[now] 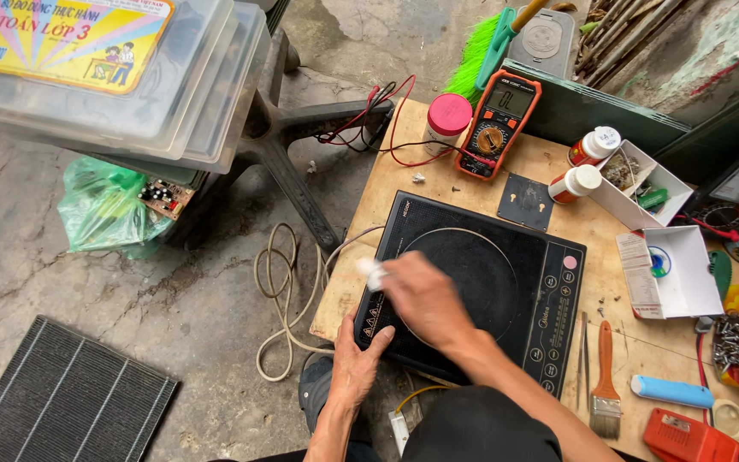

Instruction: The person closes the induction cooktop, then wipes the surface with a white cloth. They press the control buttons to test the device.

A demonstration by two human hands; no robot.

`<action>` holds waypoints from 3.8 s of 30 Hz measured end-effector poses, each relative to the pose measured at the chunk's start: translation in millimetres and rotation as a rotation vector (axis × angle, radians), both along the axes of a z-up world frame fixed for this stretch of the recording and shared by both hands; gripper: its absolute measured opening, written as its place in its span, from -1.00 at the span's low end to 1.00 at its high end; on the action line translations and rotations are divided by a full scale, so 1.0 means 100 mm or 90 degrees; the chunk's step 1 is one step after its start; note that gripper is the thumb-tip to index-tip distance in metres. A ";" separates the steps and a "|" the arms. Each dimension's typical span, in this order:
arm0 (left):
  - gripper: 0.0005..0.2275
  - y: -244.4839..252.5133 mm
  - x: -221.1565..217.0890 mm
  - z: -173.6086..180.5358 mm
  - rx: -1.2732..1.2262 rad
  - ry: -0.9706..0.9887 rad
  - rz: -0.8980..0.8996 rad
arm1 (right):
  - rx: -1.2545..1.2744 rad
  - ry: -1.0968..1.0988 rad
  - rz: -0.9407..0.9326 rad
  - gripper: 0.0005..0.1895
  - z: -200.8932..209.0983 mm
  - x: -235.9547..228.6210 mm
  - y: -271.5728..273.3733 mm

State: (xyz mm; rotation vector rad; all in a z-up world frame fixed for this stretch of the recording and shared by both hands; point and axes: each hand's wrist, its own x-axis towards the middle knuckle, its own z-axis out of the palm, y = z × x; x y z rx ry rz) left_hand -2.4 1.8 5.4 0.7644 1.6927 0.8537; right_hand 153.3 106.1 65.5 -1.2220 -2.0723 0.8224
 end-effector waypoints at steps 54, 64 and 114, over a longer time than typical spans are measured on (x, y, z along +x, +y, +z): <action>-0.25 -0.04 -0.03 0.13 -0.022 -0.002 -0.031 | 0.048 -0.301 -0.288 -0.68 0.07 2.05 -0.69; -0.29 -0.02 0.01 0.03 0.004 0.015 -0.027 | 0.052 -0.212 0.343 -0.73 -0.25 1.28 -1.73; -0.29 -0.11 -0.28 0.07 0.004 -0.072 -0.068 | 0.014 -0.337 -0.034 -0.80 -0.30 0.07 2.08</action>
